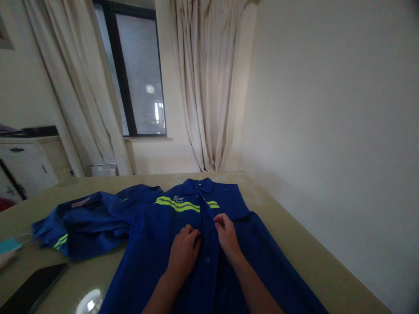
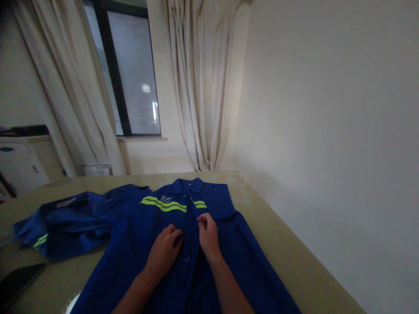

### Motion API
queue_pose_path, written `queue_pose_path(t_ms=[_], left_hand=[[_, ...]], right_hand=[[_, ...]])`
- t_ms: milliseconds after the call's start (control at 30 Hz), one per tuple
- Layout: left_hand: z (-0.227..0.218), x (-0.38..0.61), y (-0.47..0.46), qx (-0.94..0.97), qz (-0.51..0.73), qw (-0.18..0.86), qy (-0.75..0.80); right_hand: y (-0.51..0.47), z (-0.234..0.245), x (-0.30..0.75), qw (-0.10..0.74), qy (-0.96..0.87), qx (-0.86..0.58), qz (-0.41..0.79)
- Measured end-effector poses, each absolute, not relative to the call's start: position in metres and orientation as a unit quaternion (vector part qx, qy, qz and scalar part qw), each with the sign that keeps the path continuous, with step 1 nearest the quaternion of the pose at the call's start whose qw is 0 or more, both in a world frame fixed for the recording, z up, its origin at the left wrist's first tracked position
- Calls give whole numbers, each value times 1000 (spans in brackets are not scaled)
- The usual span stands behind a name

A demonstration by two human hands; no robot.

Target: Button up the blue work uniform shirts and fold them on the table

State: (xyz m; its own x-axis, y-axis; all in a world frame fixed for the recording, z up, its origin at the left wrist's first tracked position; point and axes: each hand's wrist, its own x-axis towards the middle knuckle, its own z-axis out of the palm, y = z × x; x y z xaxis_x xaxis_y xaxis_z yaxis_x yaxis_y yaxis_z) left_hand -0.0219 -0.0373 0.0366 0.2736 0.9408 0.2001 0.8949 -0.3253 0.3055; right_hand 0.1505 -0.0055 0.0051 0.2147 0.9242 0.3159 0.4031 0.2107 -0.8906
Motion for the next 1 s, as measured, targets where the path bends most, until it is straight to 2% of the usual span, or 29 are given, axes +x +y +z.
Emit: queue_pose_path(t_ms=[133, 233, 367, 500, 600, 800, 1000], left_hand=[[24, -37, -33, 791, 240, 144, 544], [23, -39, -27, 776, 279, 167, 541], [23, -33, -21, 753, 337, 151, 544], [22, -32, -18, 751, 329, 167, 548], [21, -37, -17, 750, 320, 209, 540], [23, -49, -16, 732, 322, 340, 494], [21, -41, -21, 754, 304, 243, 528]], right_hand=[[-7, 11, 148, 510, -566, -592, 264], [-15, 20, 141, 471, -585, -618, 233], [-31, 30, 133, 383, -653, -633, 165], [-44, 34, 134, 277, -692, -653, 131], [-47, 35, 134, 235, -710, -656, 100], [-42, 32, 132, 216, -706, -671, 70], [-42, 34, 134, 256, -678, -681, 107]])
